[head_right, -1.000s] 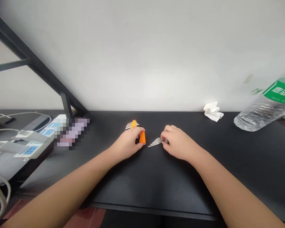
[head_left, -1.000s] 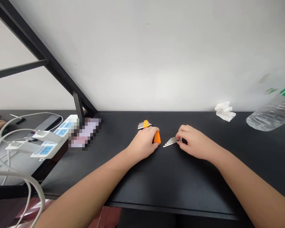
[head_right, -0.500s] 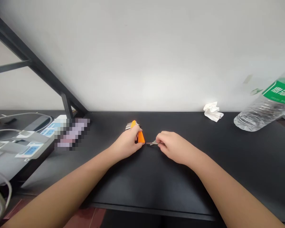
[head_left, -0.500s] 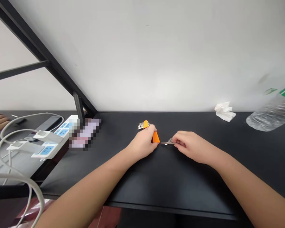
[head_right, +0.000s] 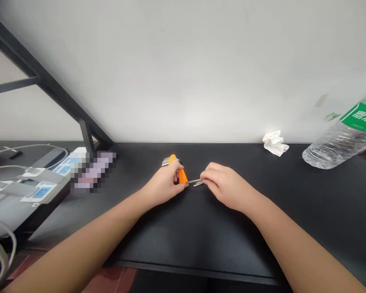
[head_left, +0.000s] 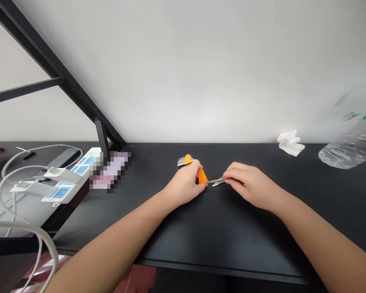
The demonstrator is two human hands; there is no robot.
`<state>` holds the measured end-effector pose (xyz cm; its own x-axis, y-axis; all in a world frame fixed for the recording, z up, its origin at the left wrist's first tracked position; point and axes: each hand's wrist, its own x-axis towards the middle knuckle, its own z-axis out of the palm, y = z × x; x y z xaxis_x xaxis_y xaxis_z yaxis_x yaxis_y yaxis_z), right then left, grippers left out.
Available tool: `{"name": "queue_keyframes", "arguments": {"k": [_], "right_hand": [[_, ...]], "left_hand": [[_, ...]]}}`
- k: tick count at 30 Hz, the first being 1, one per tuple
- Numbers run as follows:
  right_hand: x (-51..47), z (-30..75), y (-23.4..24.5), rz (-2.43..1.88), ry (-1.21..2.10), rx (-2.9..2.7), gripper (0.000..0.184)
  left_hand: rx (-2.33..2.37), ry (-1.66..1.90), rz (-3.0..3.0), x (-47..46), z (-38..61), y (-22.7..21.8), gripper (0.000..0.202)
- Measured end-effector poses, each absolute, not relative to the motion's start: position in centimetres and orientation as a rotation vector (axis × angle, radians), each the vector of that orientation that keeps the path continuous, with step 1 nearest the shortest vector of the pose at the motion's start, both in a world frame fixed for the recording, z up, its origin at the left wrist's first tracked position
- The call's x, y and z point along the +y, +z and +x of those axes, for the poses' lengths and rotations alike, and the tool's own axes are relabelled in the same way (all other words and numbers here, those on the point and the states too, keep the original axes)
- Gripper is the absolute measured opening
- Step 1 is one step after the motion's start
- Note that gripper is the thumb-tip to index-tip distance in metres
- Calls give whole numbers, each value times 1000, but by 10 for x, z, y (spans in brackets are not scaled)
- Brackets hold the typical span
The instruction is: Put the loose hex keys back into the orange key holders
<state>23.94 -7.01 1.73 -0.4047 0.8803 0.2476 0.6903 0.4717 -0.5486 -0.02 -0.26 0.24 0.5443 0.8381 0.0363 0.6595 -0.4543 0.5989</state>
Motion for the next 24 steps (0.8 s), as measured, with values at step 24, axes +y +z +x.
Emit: {"name": "queue_keyframes", "arguments": {"k": [24], "right_hand": [[-65,239,10,-1586,536,-2122,17]], "left_hand": [[1092,453,2447,-9,3,5,36]]}}
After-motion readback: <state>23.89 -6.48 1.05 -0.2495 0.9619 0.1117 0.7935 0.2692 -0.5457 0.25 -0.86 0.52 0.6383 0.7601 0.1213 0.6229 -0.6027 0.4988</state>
